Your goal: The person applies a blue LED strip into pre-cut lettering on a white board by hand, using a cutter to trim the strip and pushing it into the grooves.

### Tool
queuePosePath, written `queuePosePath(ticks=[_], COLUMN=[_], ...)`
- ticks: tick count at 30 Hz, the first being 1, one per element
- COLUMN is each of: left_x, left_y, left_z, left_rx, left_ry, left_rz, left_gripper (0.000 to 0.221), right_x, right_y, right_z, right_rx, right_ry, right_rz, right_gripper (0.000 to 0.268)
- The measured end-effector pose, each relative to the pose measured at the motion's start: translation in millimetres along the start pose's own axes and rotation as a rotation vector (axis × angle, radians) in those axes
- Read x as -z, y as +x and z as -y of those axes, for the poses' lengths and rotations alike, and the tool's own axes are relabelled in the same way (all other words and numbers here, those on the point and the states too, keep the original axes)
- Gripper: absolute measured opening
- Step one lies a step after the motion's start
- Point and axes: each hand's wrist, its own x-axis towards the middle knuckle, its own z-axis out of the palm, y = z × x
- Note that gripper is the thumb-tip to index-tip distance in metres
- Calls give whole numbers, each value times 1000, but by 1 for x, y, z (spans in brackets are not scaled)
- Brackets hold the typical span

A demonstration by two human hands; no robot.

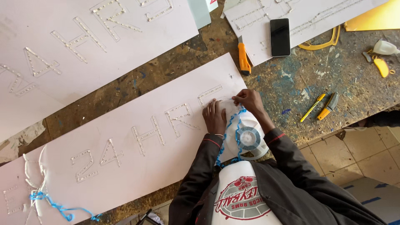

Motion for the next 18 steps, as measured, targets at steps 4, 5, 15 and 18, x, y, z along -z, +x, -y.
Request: queuePosePath(ticks=[4,5,15,18], left_x=[-7,-17,-29,-27], left_y=[19,25,54,58], left_z=[-1,5,39,45], left_rx=[31,41,57,55], left_ry=[53,56,-290,-348], left_rz=[-39,-67,64,150], left_gripper=[35,29,9,6], right_x=[14,24,57,16], right_y=[-12,-17,-33,-22], right_z=[-43,-50,-102,-33], right_rx=[-84,-97,31,212], right_ry=[-33,-12,-244,-194], right_rz=[-124,-196,-600,-375], right_gripper=[28,28,16,16])
